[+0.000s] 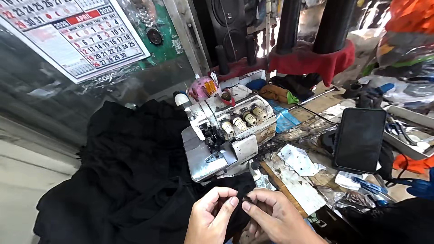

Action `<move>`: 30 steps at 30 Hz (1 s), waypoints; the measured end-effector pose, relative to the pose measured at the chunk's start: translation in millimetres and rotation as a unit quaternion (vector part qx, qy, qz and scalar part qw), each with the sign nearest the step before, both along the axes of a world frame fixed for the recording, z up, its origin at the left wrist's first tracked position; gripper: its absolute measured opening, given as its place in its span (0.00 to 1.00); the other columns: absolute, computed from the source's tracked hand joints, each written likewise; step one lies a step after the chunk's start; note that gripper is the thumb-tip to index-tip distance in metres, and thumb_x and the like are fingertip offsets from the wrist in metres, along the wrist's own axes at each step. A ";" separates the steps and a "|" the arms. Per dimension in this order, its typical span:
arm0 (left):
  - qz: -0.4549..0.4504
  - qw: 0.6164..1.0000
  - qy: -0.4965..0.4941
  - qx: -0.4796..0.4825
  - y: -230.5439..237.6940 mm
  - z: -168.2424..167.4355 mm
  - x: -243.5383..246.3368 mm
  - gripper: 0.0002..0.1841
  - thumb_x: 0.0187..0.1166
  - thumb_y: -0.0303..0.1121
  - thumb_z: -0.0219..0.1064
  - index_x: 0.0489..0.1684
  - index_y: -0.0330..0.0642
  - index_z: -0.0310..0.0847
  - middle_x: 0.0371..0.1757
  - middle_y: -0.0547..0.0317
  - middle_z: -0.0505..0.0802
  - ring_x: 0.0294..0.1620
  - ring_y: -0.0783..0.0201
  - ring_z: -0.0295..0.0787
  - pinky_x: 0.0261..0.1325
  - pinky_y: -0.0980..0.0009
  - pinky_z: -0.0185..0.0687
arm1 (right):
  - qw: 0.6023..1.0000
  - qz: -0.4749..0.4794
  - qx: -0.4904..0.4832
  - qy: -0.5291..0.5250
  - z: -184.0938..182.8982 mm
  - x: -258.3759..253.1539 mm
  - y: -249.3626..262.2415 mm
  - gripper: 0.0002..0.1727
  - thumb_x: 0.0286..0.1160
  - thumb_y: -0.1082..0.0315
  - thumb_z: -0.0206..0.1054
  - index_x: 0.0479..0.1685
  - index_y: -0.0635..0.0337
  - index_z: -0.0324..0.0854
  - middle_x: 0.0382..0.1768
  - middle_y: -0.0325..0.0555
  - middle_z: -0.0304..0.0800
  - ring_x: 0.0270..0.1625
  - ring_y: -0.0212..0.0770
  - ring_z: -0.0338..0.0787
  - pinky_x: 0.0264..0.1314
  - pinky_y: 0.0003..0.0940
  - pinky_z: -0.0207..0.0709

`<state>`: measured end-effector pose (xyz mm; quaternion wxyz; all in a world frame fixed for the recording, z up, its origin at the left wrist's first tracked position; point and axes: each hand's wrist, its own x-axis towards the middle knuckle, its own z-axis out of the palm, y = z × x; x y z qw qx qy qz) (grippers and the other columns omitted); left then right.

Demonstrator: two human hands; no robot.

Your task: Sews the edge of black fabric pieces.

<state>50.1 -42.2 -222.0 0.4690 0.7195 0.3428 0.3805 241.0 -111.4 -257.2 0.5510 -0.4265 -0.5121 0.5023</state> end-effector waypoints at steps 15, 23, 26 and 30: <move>-0.021 0.971 0.185 0.147 -0.8 0.9 -19.1 0.15 0.89 0.46 0.61 0.46 0.54 0.94 0.39 0.71 0.91 0.42 0.75 0.86 0.45 0.74 0.85 | 0.979 -0.158 0.124 -0.025 -20.5 -16.6 -0.3 0.07 0.77 0.68 0.74 0.36 0.63 0.88 0.28 0.44 0.84 0.25 0.35 0.81 0.25 0.29 0.77; 0.026 0.977 0.153 0.146 -18.2 11.9 -8.2 0.14 0.87 0.44 0.63 0.45 0.49 0.94 0.41 0.65 0.91 0.45 0.72 0.86 0.48 0.74 0.83 | 0.967 -0.205 0.152 -0.010 -13.1 -23.4 -3.6 0.04 0.74 0.73 0.74 0.34 0.65 0.88 0.29 0.44 0.87 0.28 0.33 0.84 0.29 0.26 0.80; 0.020 0.988 0.124 0.095 -20.3 18.5 -8.9 0.15 0.88 0.44 0.63 0.45 0.47 0.95 0.44 0.63 0.94 0.49 0.70 0.89 0.55 0.71 0.86 | 0.963 -0.227 0.146 -0.024 -3.0 -25.6 -4.1 0.05 0.72 0.71 0.74 0.31 0.63 0.89 0.28 0.40 0.89 0.31 0.30 0.88 0.35 0.25 0.84; 0.010 0.987 0.117 0.106 -17.0 17.3 -11.9 0.13 0.86 0.42 0.65 0.44 0.49 0.95 0.46 0.66 0.94 0.51 0.70 0.89 0.56 0.71 0.85 | 0.964 -0.206 0.166 -0.015 -11.1 -22.2 -1.1 0.06 0.74 0.71 0.73 0.31 0.64 0.87 0.30 0.43 0.87 0.35 0.34 0.87 0.40 0.29 0.83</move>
